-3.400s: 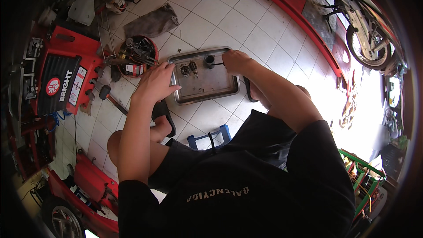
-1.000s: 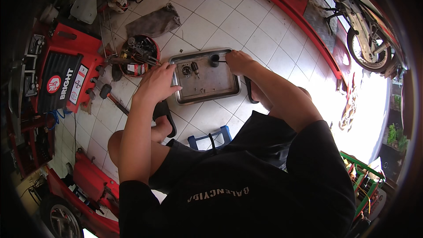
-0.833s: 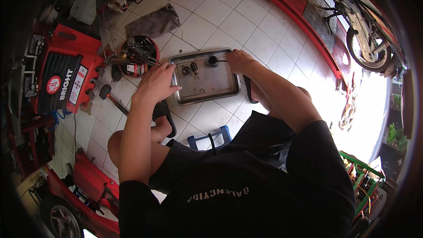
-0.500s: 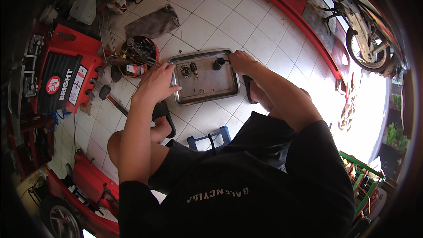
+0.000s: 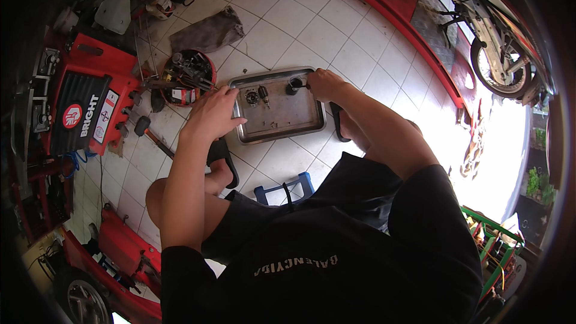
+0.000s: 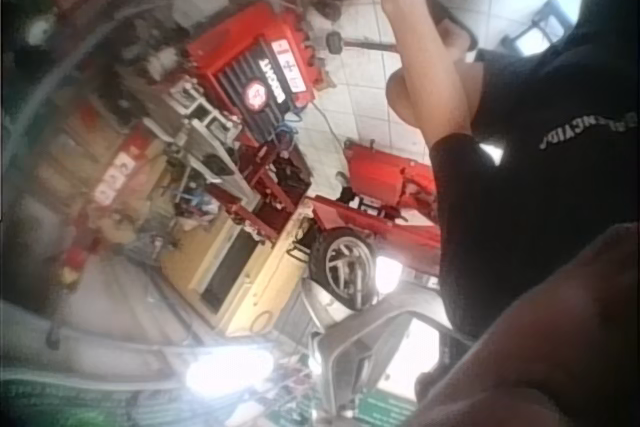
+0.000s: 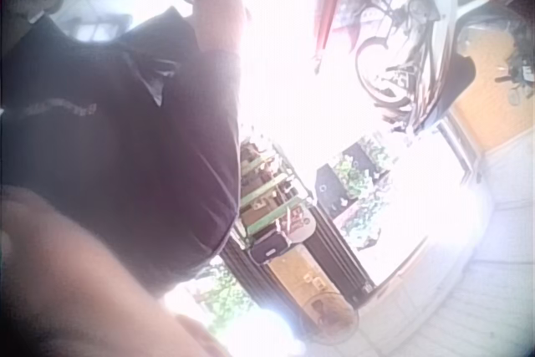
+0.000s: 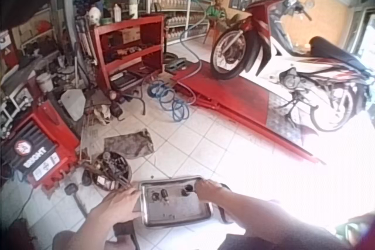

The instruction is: The person sits on a low stool in a workshop and uses a screwdriver to disassemble a cylindrical mechanical part. They remove small components and place them into a metal tray on the floor, then inspect the disassembled parts.

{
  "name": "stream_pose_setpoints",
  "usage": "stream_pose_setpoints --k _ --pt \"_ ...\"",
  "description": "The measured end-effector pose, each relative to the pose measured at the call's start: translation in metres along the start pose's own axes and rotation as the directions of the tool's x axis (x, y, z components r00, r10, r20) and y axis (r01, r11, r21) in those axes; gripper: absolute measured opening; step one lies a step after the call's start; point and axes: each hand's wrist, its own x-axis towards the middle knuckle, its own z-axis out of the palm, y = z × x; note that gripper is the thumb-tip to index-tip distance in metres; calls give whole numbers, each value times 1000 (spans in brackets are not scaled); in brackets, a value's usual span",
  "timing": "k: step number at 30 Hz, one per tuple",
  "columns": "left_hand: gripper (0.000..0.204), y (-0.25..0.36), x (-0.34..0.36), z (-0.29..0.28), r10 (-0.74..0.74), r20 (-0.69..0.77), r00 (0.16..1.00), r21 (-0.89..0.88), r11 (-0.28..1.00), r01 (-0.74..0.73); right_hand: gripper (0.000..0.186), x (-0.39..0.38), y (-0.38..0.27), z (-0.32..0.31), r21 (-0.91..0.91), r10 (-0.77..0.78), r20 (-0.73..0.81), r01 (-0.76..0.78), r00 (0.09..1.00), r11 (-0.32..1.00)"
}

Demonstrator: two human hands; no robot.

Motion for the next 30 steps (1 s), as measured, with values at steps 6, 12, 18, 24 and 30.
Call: stream_pose_setpoints --k 6,12,18,24,30 --pt "70 -2 -1 0 -4 -5 1000 2 1000 4 30 -11 -7 -9 16 77 87 -78 993 997" --pt "77 0 1 -3 -14 37 999 -6 1000 15 27 -6 -12 -7 38 10 42 -12 999 999" --pt "72 -1 -1 0 -15 2 1000 2 1000 15 23 -21 -21 -25 -54 1 74 3 997 999" --pt "72 1 0 -2 -2 8 1000 -5 1000 2 20 -14 -11 -15 32 -59 -49 61 997 998" --pt "71 0 0 -1 -17 12 1000 -8 1000 17 20 -32 -22 -31 -82 13 133 -2 991 997"
